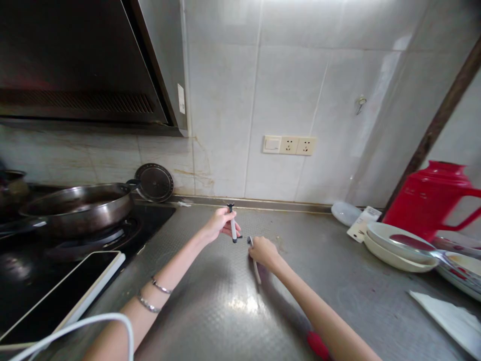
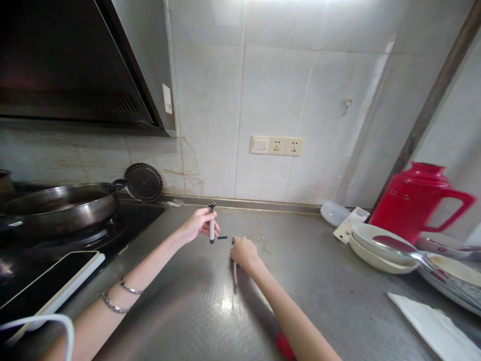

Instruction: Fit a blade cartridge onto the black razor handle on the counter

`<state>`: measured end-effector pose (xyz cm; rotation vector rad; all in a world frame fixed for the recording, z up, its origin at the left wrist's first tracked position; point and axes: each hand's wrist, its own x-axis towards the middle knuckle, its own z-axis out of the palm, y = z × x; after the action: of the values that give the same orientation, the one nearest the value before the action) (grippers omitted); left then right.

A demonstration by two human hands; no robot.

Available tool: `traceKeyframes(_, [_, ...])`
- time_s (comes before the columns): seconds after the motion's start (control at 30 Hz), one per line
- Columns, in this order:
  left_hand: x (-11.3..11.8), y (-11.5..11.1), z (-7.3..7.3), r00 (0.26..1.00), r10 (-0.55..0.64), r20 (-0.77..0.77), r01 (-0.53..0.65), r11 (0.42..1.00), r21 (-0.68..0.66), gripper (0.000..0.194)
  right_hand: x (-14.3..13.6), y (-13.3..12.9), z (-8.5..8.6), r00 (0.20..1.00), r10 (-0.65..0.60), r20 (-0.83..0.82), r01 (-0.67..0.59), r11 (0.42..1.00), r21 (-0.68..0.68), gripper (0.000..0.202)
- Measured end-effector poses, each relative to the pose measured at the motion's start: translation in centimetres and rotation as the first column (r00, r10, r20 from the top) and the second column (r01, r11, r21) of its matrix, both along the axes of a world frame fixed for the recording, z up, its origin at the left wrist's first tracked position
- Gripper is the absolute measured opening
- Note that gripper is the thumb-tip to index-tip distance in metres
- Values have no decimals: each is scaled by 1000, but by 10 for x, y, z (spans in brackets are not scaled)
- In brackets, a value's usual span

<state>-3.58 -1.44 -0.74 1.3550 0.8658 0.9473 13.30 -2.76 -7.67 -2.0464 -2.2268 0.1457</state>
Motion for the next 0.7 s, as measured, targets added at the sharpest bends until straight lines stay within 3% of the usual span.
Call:
traceKeyframes(0.2, [1, 0, -1, 1000, -15, -13, 15, 1000, -3, 14, -3, -2, -8, 1000, 10, 0, -10, 1000, 20, 30])
traceKeyframes(0.33, [1, 1, -2, 999, -26, -34, 26, 1000, -5, 15, 2, 1, -4, 1000, 13, -12, -13, 999, 41, 31])
traceKeyframes(0.47, [1, 2, -5, 998, -30, -53, 30, 1000, -6, 15, 27, 13, 12, 999, 14, -38, -11, 997, 79, 37])
traceKeyframes(0.57, [1, 2, -7, 997, -47, -67, 48, 999, 12, 19, 56, 23, 21, 992, 96, -87, -89, 993, 81, 30])
traceKeyframes(0.7, [3, 1, -12, 991, -121, -64, 124, 991, 52, 27, 84, 29, 14, 956, 233, -180, -227, 973, 52, 23])
